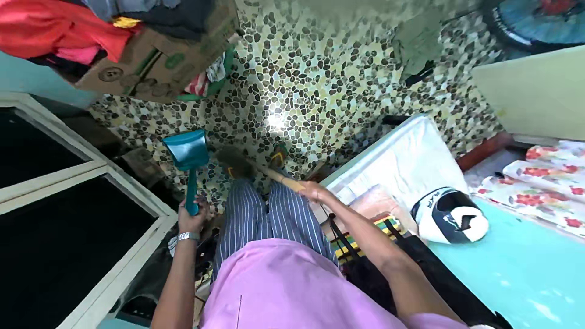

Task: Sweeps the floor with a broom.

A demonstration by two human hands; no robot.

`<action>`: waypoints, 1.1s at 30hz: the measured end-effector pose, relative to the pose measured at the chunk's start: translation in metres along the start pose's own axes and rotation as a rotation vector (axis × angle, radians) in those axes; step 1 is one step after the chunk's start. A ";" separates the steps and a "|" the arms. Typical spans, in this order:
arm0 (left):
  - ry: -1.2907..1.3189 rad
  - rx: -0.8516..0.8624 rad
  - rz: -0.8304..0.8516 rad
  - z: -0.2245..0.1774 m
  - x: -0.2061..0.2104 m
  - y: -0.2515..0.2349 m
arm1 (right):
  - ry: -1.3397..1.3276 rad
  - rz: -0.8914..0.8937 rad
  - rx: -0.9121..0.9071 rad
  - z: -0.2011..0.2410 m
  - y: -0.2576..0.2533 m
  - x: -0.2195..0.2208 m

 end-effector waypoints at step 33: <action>-0.966 -0.295 0.165 0.060 0.263 -0.090 | -1.591 -0.019 0.143 -0.043 0.125 0.315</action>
Point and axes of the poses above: each hand's wrist, its own y-axis away from the middle knuckle, its own x-axis out of the palm, z = x × y, the point moved 9 cm from there along -y, towards the middle knuckle, and after that the axes turned 6 degrees about z, right-handed, at the moved point
